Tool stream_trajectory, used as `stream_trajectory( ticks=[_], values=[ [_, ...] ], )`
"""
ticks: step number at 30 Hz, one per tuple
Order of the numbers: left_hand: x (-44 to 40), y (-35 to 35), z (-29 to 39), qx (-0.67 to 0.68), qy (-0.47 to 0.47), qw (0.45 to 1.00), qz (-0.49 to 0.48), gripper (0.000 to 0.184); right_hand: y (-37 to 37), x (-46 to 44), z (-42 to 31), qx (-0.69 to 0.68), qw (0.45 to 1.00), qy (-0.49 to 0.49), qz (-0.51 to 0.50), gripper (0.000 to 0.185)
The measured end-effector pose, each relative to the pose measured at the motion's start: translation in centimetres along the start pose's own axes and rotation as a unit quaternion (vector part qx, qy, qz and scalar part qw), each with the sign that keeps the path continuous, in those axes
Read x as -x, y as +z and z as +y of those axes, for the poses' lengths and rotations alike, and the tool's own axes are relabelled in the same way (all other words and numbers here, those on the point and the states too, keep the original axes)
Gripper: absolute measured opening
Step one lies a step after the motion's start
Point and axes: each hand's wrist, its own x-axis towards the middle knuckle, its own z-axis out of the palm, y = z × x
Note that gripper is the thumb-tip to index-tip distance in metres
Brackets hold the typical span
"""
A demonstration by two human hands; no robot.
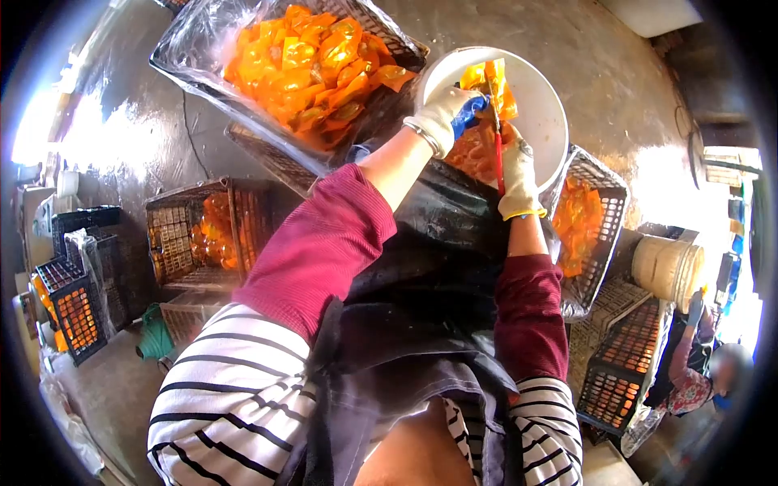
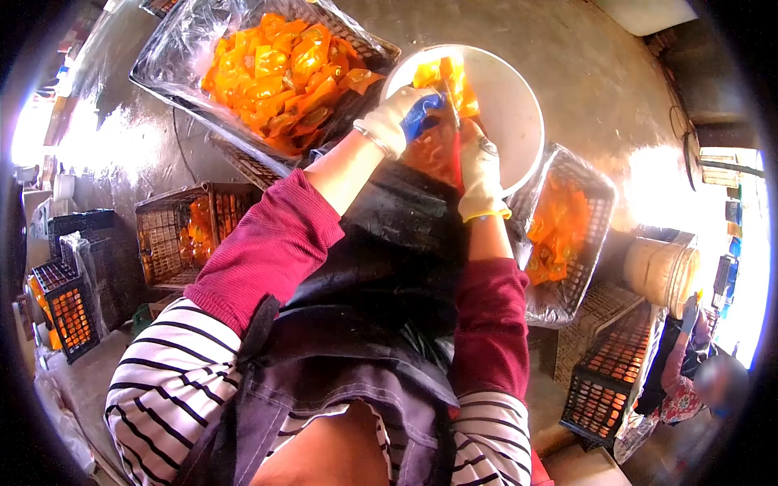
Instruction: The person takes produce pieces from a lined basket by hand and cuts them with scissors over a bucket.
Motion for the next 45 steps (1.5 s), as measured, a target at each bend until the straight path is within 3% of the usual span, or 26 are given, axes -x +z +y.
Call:
stream_trajectory(
  ticks=[1,4,7,10,11,14,17,20,23,25,27,31,33,37,40,42,43,44,45],
  values=[
    [-2.5,-1.3,-2.0,0.045,0.038,0.997,-0.050,0.024,0.0,0.0,-0.3,0.000,1.000,0.005,-0.002,0.029],
    [-1.6,-0.6,-0.4,-0.056,-0.004,0.998,-0.010,0.025,0.6,-0.2,0.5,0.018,0.998,-0.047,0.033,0.031],
    [-5.5,-1.9,-1.7,-0.327,0.012,0.945,0.013,0.030,0.5,-1.0,1.9,0.001,1.000,-0.025,0.004,0.034],
    [-4.4,-0.6,-2.2,-0.373,0.142,0.911,0.104,0.041,0.3,-0.8,1.8,-0.018,1.000,-0.009,-0.003,0.035],
    [-3.4,-0.5,-1.4,-0.398,0.147,0.901,0.085,0.049,0.3,-0.8,1.8,-0.020,1.000,-0.010,0.001,0.035],
    [-3.2,-0.6,-1.4,-0.408,0.187,0.887,0.110,0.055,0.2,-0.9,1.7,-0.012,1.000,-0.023,0.012,0.035],
    [-3.0,-0.7,-1.0,-0.430,0.182,0.879,0.099,0.037,-0.3,-0.9,0.9,-0.043,0.999,-0.002,-0.014,0.034],
    [-4.1,-1.3,-0.4,-0.394,0.037,0.917,0.042,0.029,-0.6,-0.7,0.0,-0.119,0.992,0.013,-0.039,0.033],
    [-4.3,-1.5,-0.7,-0.393,0.057,0.917,0.047,0.030,-0.9,-0.6,-0.7,-0.141,0.989,0.013,-0.049,0.030],
    [-4.5,-1.4,-1.1,-0.379,0.100,0.918,0.054,0.031,-1.1,-0.7,-1.1,-0.065,0.997,-0.004,-0.032,0.028],
    [-4.0,-1.3,-1.5,-0.348,0.171,0.919,0.066,0.035,-1.5,-0.1,-2.6,-0.154,0.985,0.051,-0.057,0.026],
    [-2.3,-0.7,0.0,-0.390,0.147,0.907,0.057,0.045,-2.5,0.2,-3.1,-0.350,0.922,0.138,-0.092,0.024],
    [-1.7,-0.5,0.2,-0.417,0.169,0.891,0.060,0.051,-2.7,-0.3,-2.1,-0.321,0.933,0.130,-0.098,0.024],
    [-4.1,-1.5,-1.2,-0.301,0.112,0.947,-0.018,0.042,-3.0,0.1,-1.8,-0.377,0.917,0.109,-0.064,0.024],
    [-5.9,-1.7,-3.1,-0.139,0.077,0.982,-0.103,0.026,-4.0,-0.6,0.4,-0.443,0.879,0.178,-0.002,0.027],
    [-5.2,-1.6,-2.3,-0.069,0.014,0.985,-0.156,0.019,-5.5,2.1,-4.5,-0.353,0.934,0.053,-0.033,0.038],
    [-6.1,-1.5,-3.5,-0.152,0.083,0.976,-0.128,0.019,-5.9,3.0,-5.6,-0.378,0.924,0.041,0.032,0.040],
    [-7.6,-1.8,-4.5,-0.244,0.061,0.963,-0.096,0.020,-6.2,3.5,-6.0,-0.402,0.910,0.031,0.095,0.043],
    [-8.0,-2.0,-5.1,-0.324,0.155,0.928,-0.098,0.021,-7.0,3.4,-3.8,-0.439,0.890,0.012,0.124,0.046]
  ],
)
